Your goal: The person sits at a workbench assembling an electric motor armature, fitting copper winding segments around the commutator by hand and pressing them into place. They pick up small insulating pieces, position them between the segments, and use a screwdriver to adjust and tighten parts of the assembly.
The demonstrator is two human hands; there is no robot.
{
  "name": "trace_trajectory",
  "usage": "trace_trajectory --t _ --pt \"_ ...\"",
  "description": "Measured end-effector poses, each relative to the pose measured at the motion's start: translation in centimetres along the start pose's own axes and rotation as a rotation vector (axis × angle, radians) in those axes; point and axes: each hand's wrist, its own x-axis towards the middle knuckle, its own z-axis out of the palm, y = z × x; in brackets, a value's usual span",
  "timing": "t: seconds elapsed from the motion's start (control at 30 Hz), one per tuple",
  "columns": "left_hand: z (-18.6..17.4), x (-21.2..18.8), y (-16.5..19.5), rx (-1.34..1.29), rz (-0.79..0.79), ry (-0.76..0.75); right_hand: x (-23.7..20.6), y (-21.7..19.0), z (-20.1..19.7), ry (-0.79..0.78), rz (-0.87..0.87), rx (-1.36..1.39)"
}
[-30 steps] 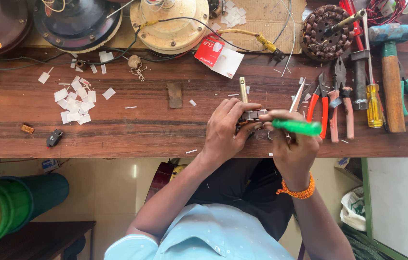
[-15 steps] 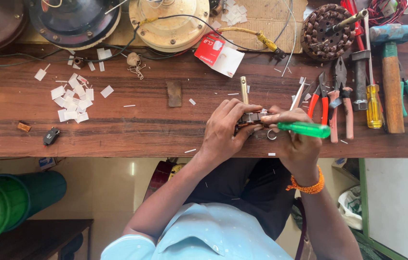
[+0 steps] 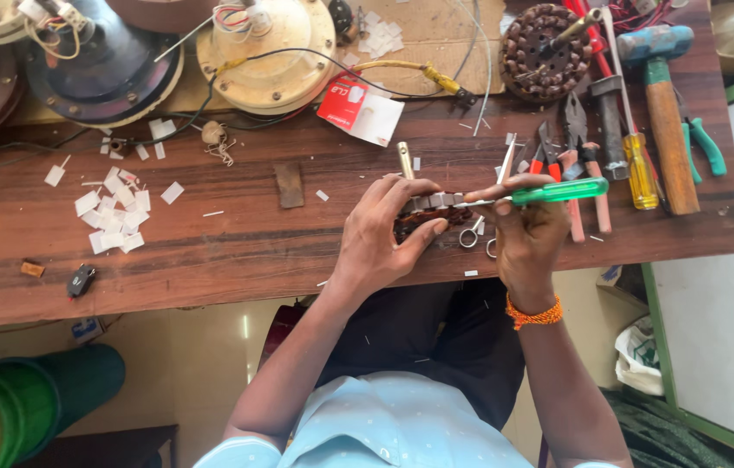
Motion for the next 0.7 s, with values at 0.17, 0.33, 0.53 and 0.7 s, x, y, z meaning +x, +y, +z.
trace_trajectory --t 0.17,0.33,0.53,0.7 --pt "0.6 0.1 0.6 0.023 -0.013 -0.003 -0.3 -1.0 -0.3 -0.040 0.026 -0.166" --pt "0.8 0.3 1.2 0.103 0.073 -0.002 -0.3 -1.9 -0.5 -0.070 0.021 -0.264" --pt "1.4 0.6 1.6 0.180 0.084 0.009 -1.5 -1.5 0.0 -0.028 -0.014 -0.423" --pt "2.0 0.4 1.5 0.219 0.053 0.006 -3.0 -0.6 1.4 0.025 -0.163 -0.411"
